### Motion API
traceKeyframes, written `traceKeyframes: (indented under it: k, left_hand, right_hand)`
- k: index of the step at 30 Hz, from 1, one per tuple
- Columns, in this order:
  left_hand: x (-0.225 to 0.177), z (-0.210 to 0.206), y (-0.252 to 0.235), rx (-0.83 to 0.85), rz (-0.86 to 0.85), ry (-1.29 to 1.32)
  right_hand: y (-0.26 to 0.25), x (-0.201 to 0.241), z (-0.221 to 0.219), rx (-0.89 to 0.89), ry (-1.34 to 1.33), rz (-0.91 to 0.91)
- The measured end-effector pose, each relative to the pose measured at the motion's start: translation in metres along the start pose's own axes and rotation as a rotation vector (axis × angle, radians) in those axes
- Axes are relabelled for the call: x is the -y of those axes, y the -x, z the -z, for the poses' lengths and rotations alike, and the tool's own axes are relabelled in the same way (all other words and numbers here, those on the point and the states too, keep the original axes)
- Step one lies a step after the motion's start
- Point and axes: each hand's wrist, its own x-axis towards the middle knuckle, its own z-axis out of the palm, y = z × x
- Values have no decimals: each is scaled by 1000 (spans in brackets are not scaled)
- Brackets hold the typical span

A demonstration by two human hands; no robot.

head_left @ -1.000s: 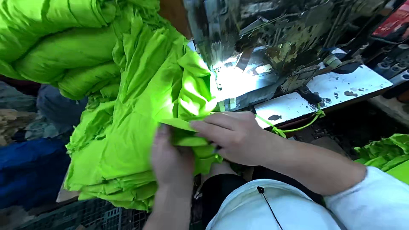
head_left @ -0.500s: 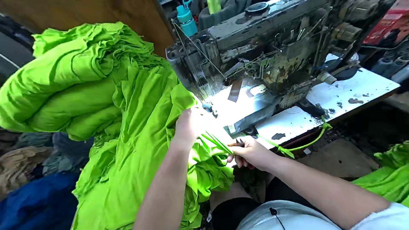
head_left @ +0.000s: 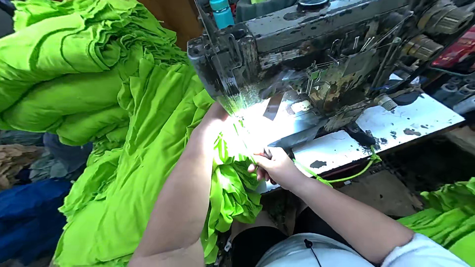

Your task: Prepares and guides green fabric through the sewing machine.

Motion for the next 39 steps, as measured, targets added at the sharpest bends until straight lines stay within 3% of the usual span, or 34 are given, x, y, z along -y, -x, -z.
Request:
traceKeyframes:
  k: [3, 4, 6, 9, 12, 16, 20, 25, 27, 29, 32, 34, 36, 39]
  left_hand:
    - [-79, 50, 14, 42, 311, -36]
    - [-101, 60, 24, 23, 343, -134]
    - [-139, 62, 52, -100, 318, -279]
    - [-178, 45, 85, -146, 467, -127]
    - [-143, 14, 99, -308, 453, 38]
    - [-122, 21, 81, -273, 334, 266]
    - [-116, 33, 74, -133, 466, 756]
    - [-106, 32, 92, -233, 434, 1218]
    - [-107, 34, 97, -279, 360, 1466]
    - [-110, 40, 100, -293, 331, 1533]
    - [-115, 51, 99, -320, 322, 1266]
    - [-112, 57, 98, -254, 176, 719]
    - [-120, 67, 98, -93, -90, 110]
    - [-142, 73, 93, 304, -275, -249]
  right_hand:
    - [-6, 8, -4, -70, 40, -20]
    - [-7, 9, -4, -90, 60, -12]
    - [-8, 6, -3, -110, 63, 20]
    - [-11, 0, -4, -98, 49, 76]
    - [-12, -11, -9, -96, 75, 145]
    - [-9, -13, -7, -113, 40, 211]
    - [-13, -14, -6, -103, 30, 267]
    - [-13, -2, -5, -23, -37, 111]
    - [-11, 12, -2, 37, 70, 38]
    - [-12, 24, -1, 10, 373, 157]
    - [-15, 34, -1, 43, 718, 342]
    - [-8, 43, 2, 169, 681, 372]
    - [6, 46, 1, 233, 651, 391]
    - [20, 34, 1, 204, 654, 337]
